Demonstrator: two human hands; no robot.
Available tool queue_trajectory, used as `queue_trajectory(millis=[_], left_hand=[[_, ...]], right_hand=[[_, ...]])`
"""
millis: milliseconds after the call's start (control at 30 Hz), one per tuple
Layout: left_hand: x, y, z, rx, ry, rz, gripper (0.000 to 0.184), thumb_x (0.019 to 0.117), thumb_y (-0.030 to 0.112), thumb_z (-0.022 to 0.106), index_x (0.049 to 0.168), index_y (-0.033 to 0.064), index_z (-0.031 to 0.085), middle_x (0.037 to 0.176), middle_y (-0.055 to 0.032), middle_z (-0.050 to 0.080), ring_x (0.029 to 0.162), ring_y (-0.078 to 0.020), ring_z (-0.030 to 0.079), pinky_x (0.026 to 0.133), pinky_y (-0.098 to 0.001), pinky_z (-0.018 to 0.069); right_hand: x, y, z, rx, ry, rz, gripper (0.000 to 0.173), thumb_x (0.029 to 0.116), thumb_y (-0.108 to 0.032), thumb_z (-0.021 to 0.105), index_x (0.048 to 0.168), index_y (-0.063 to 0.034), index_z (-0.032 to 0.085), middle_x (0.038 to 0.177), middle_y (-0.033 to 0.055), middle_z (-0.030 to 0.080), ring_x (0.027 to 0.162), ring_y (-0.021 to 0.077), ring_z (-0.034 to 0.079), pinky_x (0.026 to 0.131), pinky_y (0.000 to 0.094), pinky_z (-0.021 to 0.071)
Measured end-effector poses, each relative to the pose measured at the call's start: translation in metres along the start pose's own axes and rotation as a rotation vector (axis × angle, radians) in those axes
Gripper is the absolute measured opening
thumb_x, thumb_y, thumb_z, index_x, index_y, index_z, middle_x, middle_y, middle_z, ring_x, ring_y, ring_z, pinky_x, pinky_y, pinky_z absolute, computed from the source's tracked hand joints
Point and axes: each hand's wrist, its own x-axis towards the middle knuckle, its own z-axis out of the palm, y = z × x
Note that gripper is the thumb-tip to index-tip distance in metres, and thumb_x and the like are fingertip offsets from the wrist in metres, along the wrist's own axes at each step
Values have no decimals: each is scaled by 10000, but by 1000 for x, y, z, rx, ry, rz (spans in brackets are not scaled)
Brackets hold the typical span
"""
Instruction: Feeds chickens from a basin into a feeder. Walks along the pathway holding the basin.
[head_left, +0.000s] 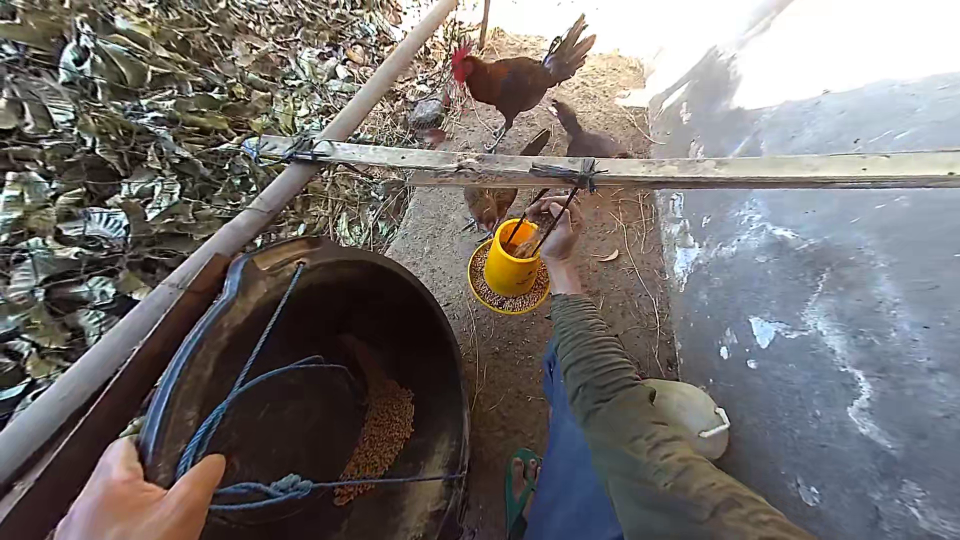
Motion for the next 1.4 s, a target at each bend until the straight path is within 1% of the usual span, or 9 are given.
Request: queue_trajectory(millis=[267,467,600,700,800,900,1100,1233,1400], left_hand=[[0,0,4,-36,21,-27,628,768,220,673,1352,34,537,1185,-283,631,1091,-454,614,830,-717,459],[-10,14,3,11,31,-150,400,857,154,690,1219,64,547,979,-227,639,891,-440,638,671,-688,472],[-11,8,5,-38,34,-110,370,858,163,687,1199,116,549,876,-153,644,733,-352,647,550,-606,478],[-12,5,4,-19,22,-100,391,864,167,682,1226,112,542,908,-173,644,764,-374,646,564,-625,472],[-9,2,3,1,26,-80,420,860,167,695,1248,104,547,985,-196,642,875,-401,640,654,-667,473],[-9,-3,3,-9,39,-81,455,819,188,709,1243,115,564,990,-186,650,879,-362,648,673,-640,497],[-2,-12,2,-9,39,-58,546,729,266,675,1226,72,562,999,-166,645,871,-308,639,668,-588,496],[0,-12,2,-13,30,-63,542,722,277,670,1216,79,562,982,-164,643,862,-315,637,658,-595,488],[-1,-5,2,-29,43,-74,543,731,258,666,1237,86,569,974,-178,647,872,-347,637,662,-628,470]], right_hand=[[3,-15,10,-355,395,408,637,1062,-650,232,992,-129,592,706,6,496,552,114,489,527,322,474],[-47,-26,25,143,685,288,536,1126,-435,188,697,-182,389,483,-71,280,388,75,306,405,248,330],[-184,0,87,-264,62,520,490,1117,-313,297,738,-86,509,517,-20,410,435,96,434,442,306,434],[-261,45,135,-504,-757,700,381,1091,-214,458,1143,82,692,998,231,721,933,333,709,890,511,573],[-303,98,169,-615,-1417,629,531,1035,-381,573,1430,-27,574,1472,228,544,1400,385,488,1172,578,377],[-342,114,172,-724,-1621,508,910,852,-703,659,1548,-152,455,1635,194,343,1519,437,264,1153,730,235],[-374,78,178,-473,-1546,638,428,950,-189,690,1355,-59,646,1427,263,556,1331,469,504,1102,617,411],[-340,65,178,-261,-1244,1192,379,958,-181,673,1299,-15,663,1214,242,683,1143,357,655,997,565,508],[-290,36,156,239,-650,1429,89,1005,-75,502,1032,-37,578,688,-5,548,503,64,455,458,229,393]])
